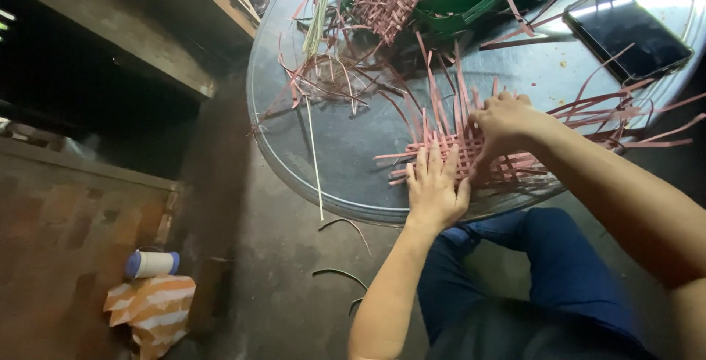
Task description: Weaving a basket base by interlacing pink and green plastic strips on a round metal table.
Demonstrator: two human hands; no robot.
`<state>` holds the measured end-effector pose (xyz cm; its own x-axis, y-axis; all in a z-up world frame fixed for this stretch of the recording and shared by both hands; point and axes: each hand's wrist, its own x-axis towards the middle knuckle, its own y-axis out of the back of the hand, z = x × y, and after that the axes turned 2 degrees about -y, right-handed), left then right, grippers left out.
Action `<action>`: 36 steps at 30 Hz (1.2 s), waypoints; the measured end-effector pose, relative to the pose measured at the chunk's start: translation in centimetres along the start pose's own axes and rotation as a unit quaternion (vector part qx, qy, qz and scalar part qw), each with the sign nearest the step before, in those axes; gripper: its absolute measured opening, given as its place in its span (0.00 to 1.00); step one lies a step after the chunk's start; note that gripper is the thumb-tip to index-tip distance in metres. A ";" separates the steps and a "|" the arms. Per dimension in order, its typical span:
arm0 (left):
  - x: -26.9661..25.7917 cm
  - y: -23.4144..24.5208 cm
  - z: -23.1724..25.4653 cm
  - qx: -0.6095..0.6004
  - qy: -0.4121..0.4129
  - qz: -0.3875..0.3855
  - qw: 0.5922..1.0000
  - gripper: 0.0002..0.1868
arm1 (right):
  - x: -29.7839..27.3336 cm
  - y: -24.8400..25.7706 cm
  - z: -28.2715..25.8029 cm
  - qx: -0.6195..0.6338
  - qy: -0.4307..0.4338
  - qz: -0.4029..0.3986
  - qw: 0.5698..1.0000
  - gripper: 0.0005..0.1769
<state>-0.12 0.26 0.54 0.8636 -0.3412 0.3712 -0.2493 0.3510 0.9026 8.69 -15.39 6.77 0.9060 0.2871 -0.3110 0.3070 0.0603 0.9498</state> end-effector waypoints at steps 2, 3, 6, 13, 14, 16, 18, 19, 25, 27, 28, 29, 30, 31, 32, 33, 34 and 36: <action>-0.1 -0.1 0.0 0.004 -0.002 0.000 1.000 0.31 | 0.5 0.0 0.0 -0.023 -0.004 0.001 1.000 0.58; -0.1 -0.2 -0.1 0.008 -0.003 0.001 1.000 0.31 | 0.7 0.1 0.0 -0.045 -0.008 0.003 0.999 0.57; 0.0 0.3 0.0 -0.008 0.004 -0.011 1.000 0.31 | 0.9 0.8 -0.3 -0.056 -0.002 -0.018 0.998 0.51; 0.4 0.8 -0.2 -0.023 0.012 -0.050 0.998 0.31 | -0.6 3.5 -0.2 0.064 0.008 -0.093 0.994 0.40; 0.6 0.8 -0.4 -0.028 0.011 -0.068 0.997 0.30 | -0.2 2.7 0.1 0.075 0.014 -0.093 0.993 0.43; 0.8 1.4 -0.6 -0.032 0.009 -0.084 0.996 0.30 | -0.2 2.3 0.3 0.085 0.021 -0.094 0.992 0.45; 1.0 2.6 -0.6 -0.108 0.023 -0.108 0.988 0.31 | -1.0 2.8 0.0 0.079 0.026 -0.091 0.992 0.44; 0.8 2.1 -0.8 -0.108 0.022 -0.109 0.988 0.31 | -0.5 2.1 0.1 0.079 0.026 -0.091 0.992 0.44; -0.1 2.4 -0.1 -0.110 -0.005 0.128 0.986 0.31 | -0.4 1.0 0.4 0.043 0.027 -0.041 0.998 0.42; -1.1 3.0 0.5 -0.170 0.101 0.256 0.946 0.42 | -0.9 1.4 0.2 0.061 0.026 -0.033 0.997 0.36; -2.1 3.5 1.3 -0.169 0.099 0.255 0.947 0.42 | -1.7 1.9 0.1 0.064 0.026 -0.032 0.997 0.36; -3.1 3.9 2.0 -0.318 0.211 0.248 0.890 0.45 | -2.4 2.5 0.1 0.085 0.028 -0.023 0.996 0.37; -4.2 4.3 2.8 -0.455 0.319 0.233 0.798 0.49 | -3.2 3.0 0.0 0.106 0.032 -0.016 0.994 0.38; -4.5 4.3 2.9 -0.454 0.319 0.232 0.799 0.49 | -3.5 3.0 0.0 0.108 0.032 -0.016 0.994 0.38; -5.0 4.2 3.2 -0.587 0.336 0.242 0.696 0.49 | -3.8 3.0 0.0 0.120 0.037 0.008 0.992 0.37; -5.4 4.0 3.5 -0.703 0.342 0.246 0.573 0.50 | -4.2 2.9 -0.1 0.133 0.042 0.033 0.990 0.35; -5.2 4.1 3.9 -0.700 0.346 0.248 0.573 0.50 | -3.9 2.4 -0.1 0.133 0.046 0.029 0.990 0.35; -4.7 4.3 4.6 -0.759 0.394 0.214 0.472 0.49 | -3.4 1.5 -0.1 0.163 0.051 0.063 0.983 0.38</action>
<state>-7.23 -0.62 3.70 0.9200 0.2653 -0.2883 -0.3912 0.6648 -0.6364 5.99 -16.16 9.22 0.9136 0.3687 -0.1715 0.2874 -0.2870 0.9138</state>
